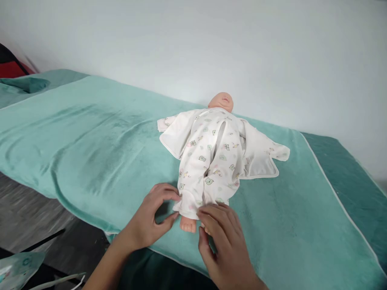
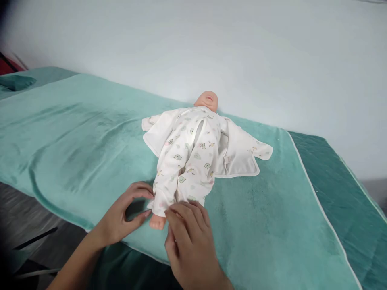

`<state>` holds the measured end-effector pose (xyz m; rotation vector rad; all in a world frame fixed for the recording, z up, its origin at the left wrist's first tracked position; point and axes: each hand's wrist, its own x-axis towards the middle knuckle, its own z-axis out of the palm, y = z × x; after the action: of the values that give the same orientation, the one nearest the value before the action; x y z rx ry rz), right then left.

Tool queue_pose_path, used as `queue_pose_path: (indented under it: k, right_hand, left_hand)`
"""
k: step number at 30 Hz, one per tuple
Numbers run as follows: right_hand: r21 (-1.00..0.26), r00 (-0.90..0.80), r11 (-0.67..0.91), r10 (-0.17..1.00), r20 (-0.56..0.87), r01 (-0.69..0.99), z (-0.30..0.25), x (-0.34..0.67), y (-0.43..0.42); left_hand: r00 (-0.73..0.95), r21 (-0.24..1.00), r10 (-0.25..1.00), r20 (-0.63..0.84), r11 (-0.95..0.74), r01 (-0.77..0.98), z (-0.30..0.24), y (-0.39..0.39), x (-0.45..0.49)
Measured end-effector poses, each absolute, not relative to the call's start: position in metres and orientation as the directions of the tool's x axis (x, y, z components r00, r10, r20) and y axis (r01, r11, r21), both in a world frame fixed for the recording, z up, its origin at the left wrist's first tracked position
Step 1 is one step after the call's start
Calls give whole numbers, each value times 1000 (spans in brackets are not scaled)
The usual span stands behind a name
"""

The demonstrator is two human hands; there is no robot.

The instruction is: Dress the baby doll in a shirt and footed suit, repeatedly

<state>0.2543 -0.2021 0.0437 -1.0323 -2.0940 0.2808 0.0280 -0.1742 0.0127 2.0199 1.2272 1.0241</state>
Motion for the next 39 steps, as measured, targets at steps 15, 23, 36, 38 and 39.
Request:
queue_pose_path:
  k: [15,23,36,38,39]
  right_hand:
    - [-407,-294,642,706,645,649,59,235,-212]
    - [-528,-152,503,806,572,684,25,282,-229]
    - [-834,-224,505,859,461,222,27,288,-210]
    - [-838,-250,515,848,467,182,28,290,-211]
    - [-837,-250,515,848,467,183,28,290,-212]
  left_hand:
    - [124,903,921,368,-386,187,-6,-221,41]
    - [165,668,791,590,-593,449,23,-227,67]
    - [433,412,751,500,-645,644,46,-206,104]
    - [439,429,742,507,-658,619,49,-202,105]
    - [440,439,739,510,-663,606,50,-201,105]
